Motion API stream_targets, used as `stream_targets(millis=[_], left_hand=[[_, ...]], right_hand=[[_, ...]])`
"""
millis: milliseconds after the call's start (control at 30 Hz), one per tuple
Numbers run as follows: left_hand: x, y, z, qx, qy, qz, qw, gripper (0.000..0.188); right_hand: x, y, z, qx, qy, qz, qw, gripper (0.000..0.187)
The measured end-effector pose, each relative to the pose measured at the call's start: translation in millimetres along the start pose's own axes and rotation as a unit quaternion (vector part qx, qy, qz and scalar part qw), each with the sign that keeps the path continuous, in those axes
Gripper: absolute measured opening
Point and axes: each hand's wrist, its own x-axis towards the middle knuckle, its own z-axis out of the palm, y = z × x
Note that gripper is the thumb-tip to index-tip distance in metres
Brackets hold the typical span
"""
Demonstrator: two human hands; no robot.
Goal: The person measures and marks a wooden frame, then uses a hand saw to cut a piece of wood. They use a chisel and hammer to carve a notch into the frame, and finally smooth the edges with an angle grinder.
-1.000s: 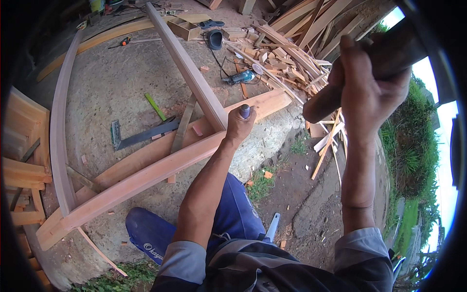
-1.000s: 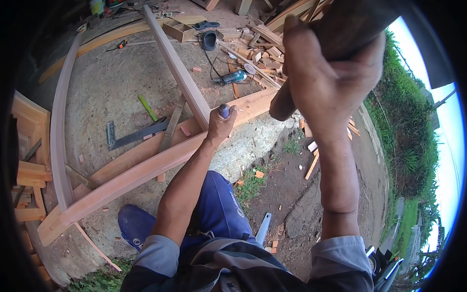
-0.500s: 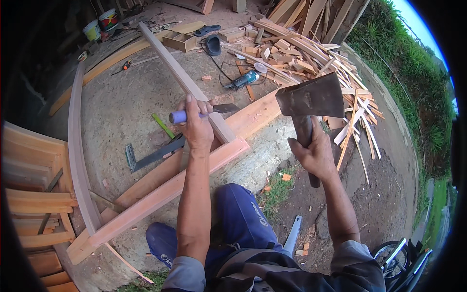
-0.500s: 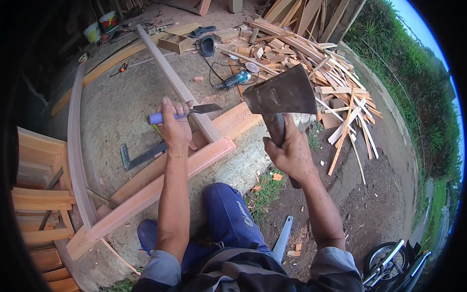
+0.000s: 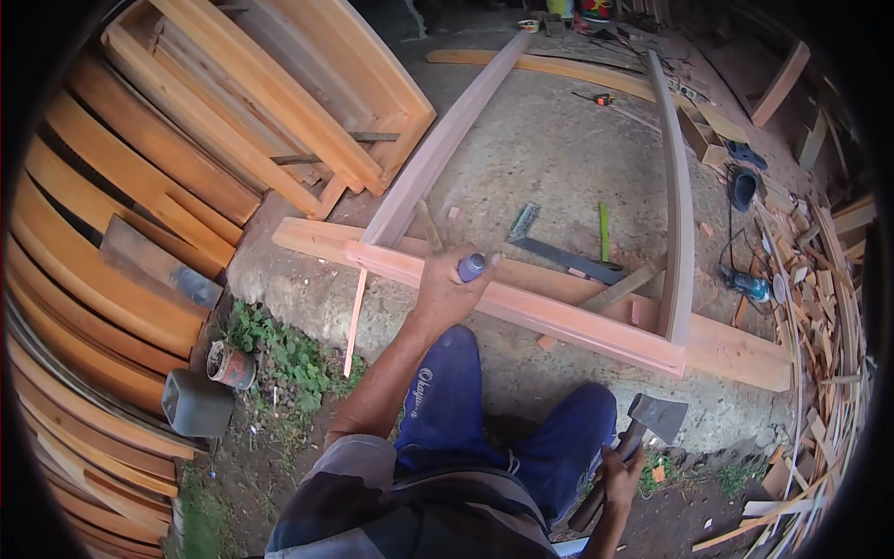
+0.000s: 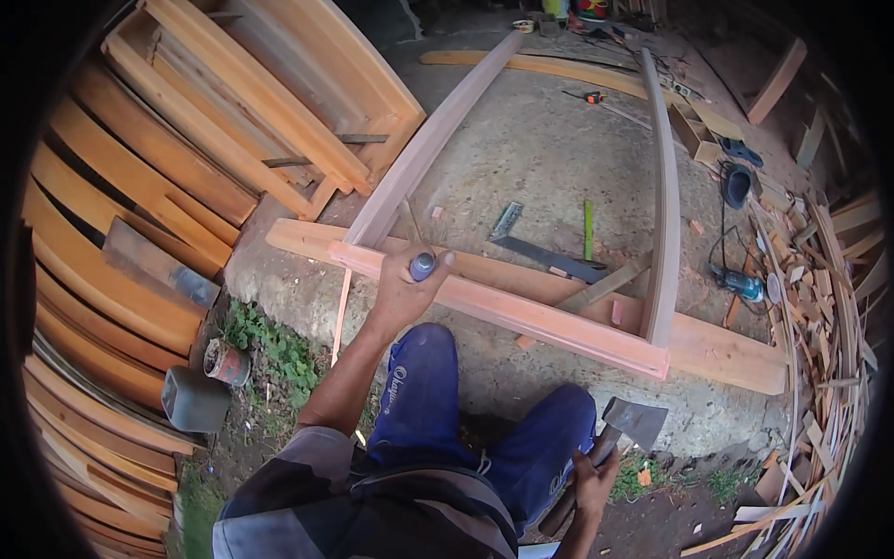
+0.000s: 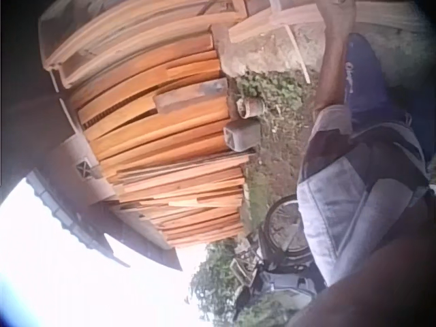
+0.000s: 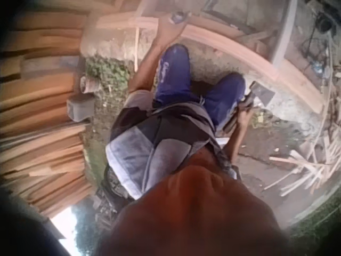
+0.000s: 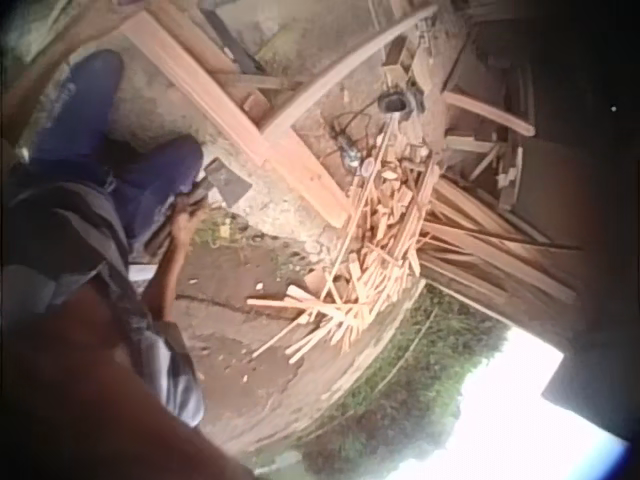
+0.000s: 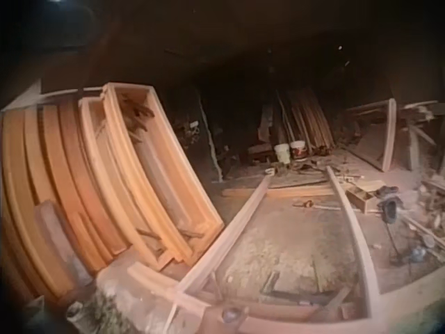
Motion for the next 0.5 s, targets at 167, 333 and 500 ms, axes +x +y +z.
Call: stream_targets(millis=[167,333,500], left_hand=[[-27.2,-63.5,-53.0,0.065,0.001,-0.011,0.998,0.027],[6.2,-173.6,-161.3,-0.186,0.205,-0.117,0.954,0.027],[37.9,-300.2,-263.3,-0.366,0.448,-0.148,0.802,0.025]], right_hand=[[-0.5,18.0,32.5,-0.024,-0.063,-0.003,0.998,0.050],[-14.5,3.0,98.5,-0.105,-0.106,0.018,0.989,0.048],[-8.3,-29.0,186.7,-0.245,-0.195,-0.011,0.950,0.042]])
